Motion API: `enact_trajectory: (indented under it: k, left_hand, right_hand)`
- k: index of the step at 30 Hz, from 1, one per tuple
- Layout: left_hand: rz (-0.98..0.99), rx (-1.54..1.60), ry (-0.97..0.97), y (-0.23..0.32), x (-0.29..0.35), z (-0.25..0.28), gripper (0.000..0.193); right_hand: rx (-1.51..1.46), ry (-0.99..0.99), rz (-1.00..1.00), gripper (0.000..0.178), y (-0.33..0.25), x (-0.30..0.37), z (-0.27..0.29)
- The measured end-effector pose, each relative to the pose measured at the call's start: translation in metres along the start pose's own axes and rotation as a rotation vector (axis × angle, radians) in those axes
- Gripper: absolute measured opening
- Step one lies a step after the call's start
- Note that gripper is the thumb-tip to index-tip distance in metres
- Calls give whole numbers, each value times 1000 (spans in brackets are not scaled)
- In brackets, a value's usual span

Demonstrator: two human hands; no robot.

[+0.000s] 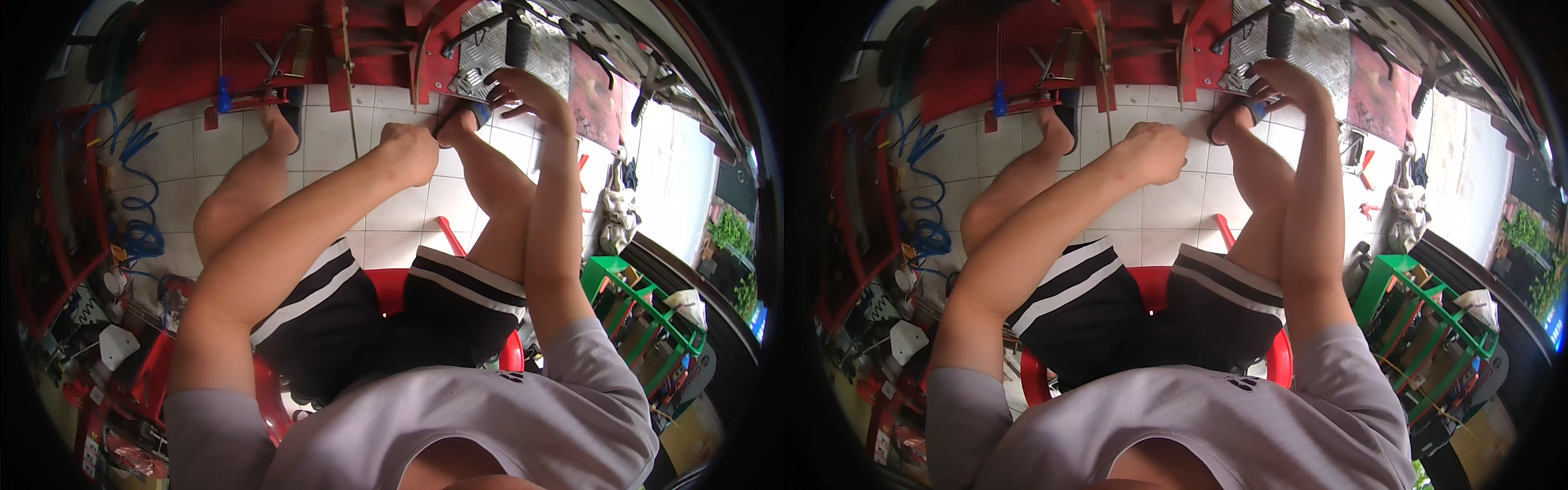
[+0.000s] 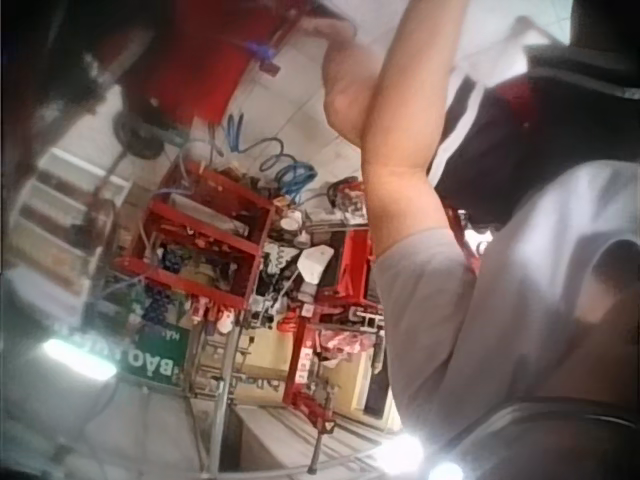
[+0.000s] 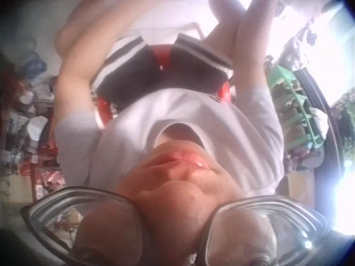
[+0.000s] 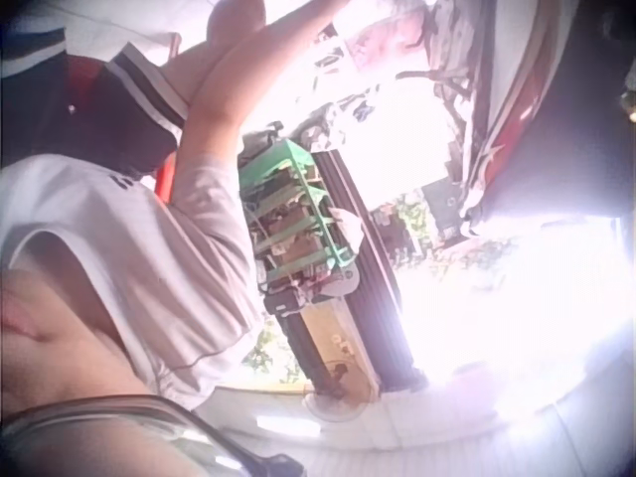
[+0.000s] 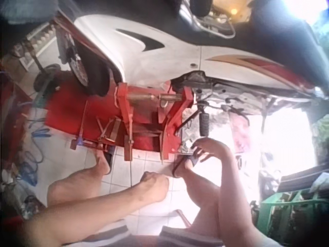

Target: The person is seated on a red stool in a workshop, working on a bicycle wheel mounted on a red repair stand. They use a metal tool to adjust components on the wheel, manipulating parts with both hands. The person occasionally reaches for tools on the workbench and continues adjusting the wheel throughout the video.

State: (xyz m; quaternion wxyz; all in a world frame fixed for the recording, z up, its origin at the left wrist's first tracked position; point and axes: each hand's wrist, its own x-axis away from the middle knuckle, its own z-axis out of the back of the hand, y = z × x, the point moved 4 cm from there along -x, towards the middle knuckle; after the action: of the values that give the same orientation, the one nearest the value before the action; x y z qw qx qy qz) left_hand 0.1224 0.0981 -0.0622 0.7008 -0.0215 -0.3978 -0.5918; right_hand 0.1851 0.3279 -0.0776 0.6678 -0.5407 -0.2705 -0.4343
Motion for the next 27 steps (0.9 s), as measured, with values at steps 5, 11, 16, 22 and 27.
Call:
enact_trajectory:
  k: [5,11,16,22,27]
  left_hand:
    - [5,-53,-81,9,0,0,23]
    - [-20,-56,-24,9,4,3,20]
    - [-39,-58,-10,16,8,12,16]
    - [-52,-95,-35,10,13,11,15]
    - [-63,-168,-113,20,7,10,27]
  right_hand:
    - [214,-473,-533,37,102,-79,-95]
    - [479,-381,-252,38,146,-143,-116]
    - [614,-10,-52,25,149,-139,-105]
    - [242,418,60,18,112,-103,-89]
    - [294,418,-254,18,162,-135,-4]
